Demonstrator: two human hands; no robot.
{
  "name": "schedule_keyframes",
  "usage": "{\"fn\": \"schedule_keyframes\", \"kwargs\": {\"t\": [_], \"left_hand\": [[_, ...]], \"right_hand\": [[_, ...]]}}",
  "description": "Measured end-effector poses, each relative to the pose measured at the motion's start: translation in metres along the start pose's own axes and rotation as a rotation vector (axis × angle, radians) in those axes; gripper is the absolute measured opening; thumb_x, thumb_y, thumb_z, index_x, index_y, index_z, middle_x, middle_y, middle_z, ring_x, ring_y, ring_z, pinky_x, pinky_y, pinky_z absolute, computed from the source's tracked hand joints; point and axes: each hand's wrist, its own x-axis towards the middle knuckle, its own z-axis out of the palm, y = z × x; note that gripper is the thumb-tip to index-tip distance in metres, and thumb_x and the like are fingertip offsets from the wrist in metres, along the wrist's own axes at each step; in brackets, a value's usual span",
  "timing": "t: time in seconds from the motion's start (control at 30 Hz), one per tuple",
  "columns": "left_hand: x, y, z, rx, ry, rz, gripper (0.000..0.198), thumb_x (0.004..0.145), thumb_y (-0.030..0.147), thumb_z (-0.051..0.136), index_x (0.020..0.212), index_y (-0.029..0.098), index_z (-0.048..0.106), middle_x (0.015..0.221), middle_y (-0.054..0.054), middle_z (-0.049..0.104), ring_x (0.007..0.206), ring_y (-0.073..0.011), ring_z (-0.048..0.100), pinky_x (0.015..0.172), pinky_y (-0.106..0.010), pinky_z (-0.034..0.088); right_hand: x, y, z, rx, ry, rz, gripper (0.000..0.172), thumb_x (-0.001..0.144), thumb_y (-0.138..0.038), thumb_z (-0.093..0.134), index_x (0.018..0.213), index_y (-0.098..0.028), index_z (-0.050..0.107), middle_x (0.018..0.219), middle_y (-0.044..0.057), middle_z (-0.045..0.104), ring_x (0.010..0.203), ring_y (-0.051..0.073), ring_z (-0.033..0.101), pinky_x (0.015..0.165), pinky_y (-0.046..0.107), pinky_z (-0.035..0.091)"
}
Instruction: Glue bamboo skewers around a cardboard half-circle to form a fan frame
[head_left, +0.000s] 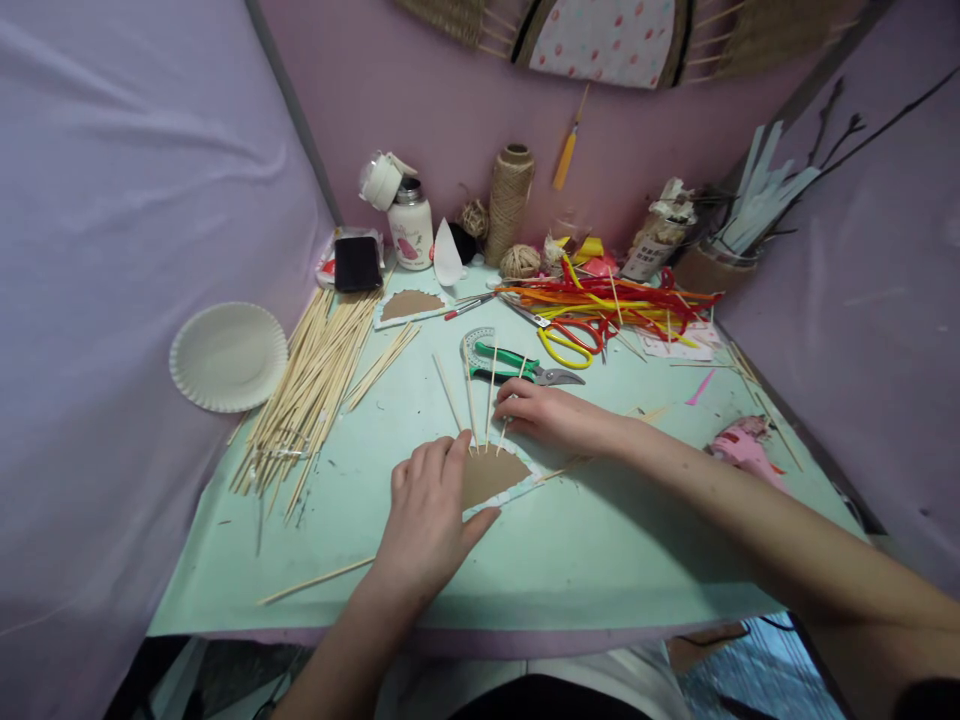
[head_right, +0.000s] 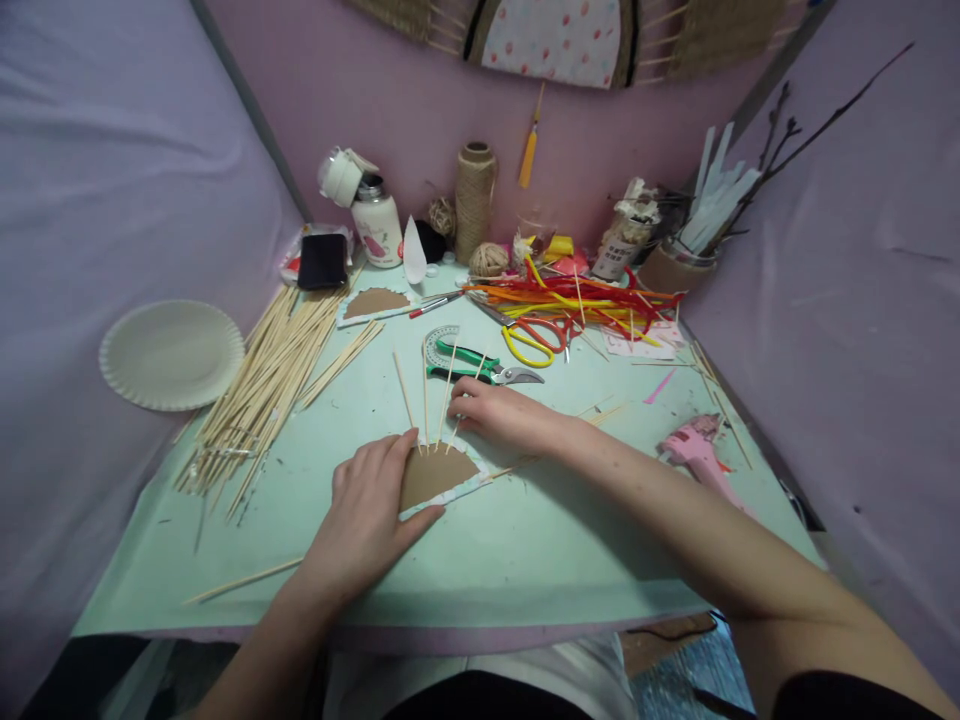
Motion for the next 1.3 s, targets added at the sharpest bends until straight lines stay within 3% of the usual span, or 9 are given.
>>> {"fn": "schedule_keyframes", "kwargs": {"t": [0.97, 1.3], "left_hand": [[-0.0003, 0.0005, 0.0001, 0.009, 0.013, 0.004, 0.07, 0.083, 0.037, 0.071, 0.142, 0.02, 0.036, 0.13, -0.014, 0.058, 0.122, -0.0319, 0.05, 0.096, -0.047, 0.039], [0.0005, -0.0001, 0.0002, -0.029, 0.057, 0.026, 0.063, 0.082, 0.034, 0.071, 0.136, 0.02, 0.043, 0.129, -0.015, 0.058, 0.12, -0.032, 0.052, 0.097, -0.049, 0.039]], "right_hand": [[0.0041, -0.0006, 0.0011, 0.051, 0.014, 0.0, 0.019, 0.094, -0.019, 0.053, 0.092, -0.02, 0.072, 0.108, 0.01, 0.063, 0.089, 0.02, 0.063, 0.077, 0.033, 0.05], [-0.001, 0.0006, 0.0006, 0.091, 0.052, -0.023, 0.02, 0.095, -0.02, 0.052, 0.101, -0.021, 0.071, 0.11, 0.01, 0.065, 0.092, 0.021, 0.065, 0.08, 0.034, 0.052]]}}
